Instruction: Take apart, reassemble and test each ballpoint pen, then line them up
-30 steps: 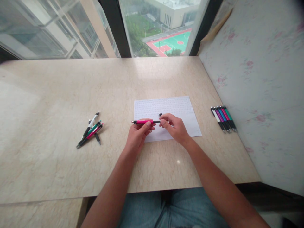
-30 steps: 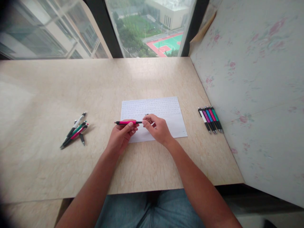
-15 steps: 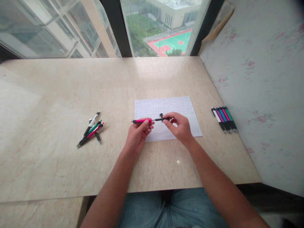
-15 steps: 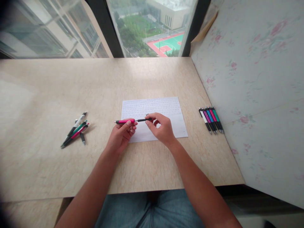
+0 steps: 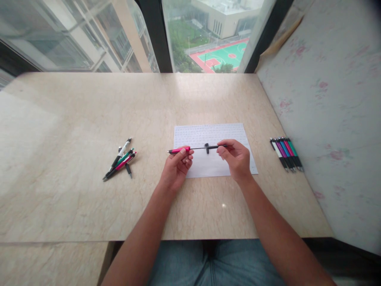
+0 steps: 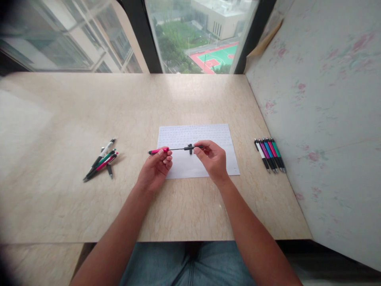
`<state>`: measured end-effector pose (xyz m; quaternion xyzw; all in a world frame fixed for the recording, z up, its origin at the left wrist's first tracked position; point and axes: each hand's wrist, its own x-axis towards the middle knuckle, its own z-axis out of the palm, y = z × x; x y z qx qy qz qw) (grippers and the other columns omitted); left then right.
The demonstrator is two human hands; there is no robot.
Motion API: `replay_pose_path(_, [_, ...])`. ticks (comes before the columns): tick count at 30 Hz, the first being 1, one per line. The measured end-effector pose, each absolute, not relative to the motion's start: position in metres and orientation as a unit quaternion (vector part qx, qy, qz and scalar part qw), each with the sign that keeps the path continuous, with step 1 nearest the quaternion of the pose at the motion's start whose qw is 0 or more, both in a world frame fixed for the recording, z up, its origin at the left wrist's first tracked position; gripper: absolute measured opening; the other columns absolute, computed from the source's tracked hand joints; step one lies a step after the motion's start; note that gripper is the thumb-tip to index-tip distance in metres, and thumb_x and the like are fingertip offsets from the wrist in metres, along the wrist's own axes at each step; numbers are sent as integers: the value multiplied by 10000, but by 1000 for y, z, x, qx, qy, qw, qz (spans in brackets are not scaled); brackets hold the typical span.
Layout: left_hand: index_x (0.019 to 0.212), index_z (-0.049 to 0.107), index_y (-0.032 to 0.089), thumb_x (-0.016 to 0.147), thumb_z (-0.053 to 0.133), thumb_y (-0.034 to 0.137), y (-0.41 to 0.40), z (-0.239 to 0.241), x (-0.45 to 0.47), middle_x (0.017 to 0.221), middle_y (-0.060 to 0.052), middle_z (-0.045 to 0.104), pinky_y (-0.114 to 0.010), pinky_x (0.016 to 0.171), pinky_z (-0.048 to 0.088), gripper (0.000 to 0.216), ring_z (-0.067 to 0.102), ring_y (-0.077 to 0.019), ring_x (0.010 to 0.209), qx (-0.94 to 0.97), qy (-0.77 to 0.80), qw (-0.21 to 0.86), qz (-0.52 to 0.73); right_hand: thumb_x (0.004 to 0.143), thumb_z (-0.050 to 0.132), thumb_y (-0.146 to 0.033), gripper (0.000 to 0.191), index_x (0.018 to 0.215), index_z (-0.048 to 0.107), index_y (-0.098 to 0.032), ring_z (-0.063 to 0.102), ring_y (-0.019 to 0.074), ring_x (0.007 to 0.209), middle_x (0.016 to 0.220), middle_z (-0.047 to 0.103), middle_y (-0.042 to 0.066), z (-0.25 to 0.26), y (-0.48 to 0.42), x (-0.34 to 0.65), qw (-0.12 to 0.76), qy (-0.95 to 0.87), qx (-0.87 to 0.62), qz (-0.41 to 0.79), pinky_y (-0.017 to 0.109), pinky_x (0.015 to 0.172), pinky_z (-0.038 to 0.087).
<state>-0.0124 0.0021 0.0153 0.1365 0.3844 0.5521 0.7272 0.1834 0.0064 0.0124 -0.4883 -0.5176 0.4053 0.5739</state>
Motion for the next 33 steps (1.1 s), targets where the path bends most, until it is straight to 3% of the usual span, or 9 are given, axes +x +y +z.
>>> replay_pose_path(6, [895,706,122,750,766,214,2,18,-13,822,-43,698,-115,607,512,182,622,-49,653,105,370,738,554,826,705,-428,223,898,662,-222,560,128,568,648,605,-8,9,11,186,608,-480,-478,415,256,459,432])
replay_pose_path(11, [880,707,128,750,766,206,2,18,-13,816,-37,697,-103,598,512,163,620,-45,654,100,358,739,561,862,658,-388,184,945,659,-223,577,133,590,705,633,5,8,15,192,601,-491,-516,362,265,487,454])
replay_pose_path(16, [891,707,130,745,777,228,2,17,-13,815,-38,701,-110,603,514,189,623,-46,651,114,363,736,560,895,590,-296,183,998,714,-211,641,178,777,927,704,69,2,19,196,472,-629,-580,214,302,608,522])
replay_pose_path(22, [900,712,121,742,785,243,2,14,-12,836,-58,712,-126,598,515,212,632,-58,655,134,373,730,556,969,465,-279,281,1097,705,-206,654,233,954,1028,715,99,-7,19,193,358,-738,-539,190,390,835,521])
replay_pose_path(25, [893,717,113,731,798,241,2,14,-11,819,-58,712,-120,596,510,222,632,-56,655,136,368,735,553,969,477,-296,286,1127,698,-205,651,225,883,1016,716,97,-7,18,192,331,-754,-534,194,381,813,512])
replay_pose_path(29, [885,720,108,723,807,243,2,14,-10,817,-60,715,-120,601,503,228,632,-54,655,146,375,734,547,980,473,-354,297,1096,702,-204,630,195,770,943,722,77,-2,16,192,385,-721,-534,217,350,735,503])
replay_pose_path(33, [906,716,119,717,817,266,1,12,-9,821,-56,719,-136,609,502,260,634,-59,662,172,391,727,538,997,418,-454,385,1042,709,-205,613,166,693,835,711,54,4,13,191,464,-643,-513,330,308,636,498])
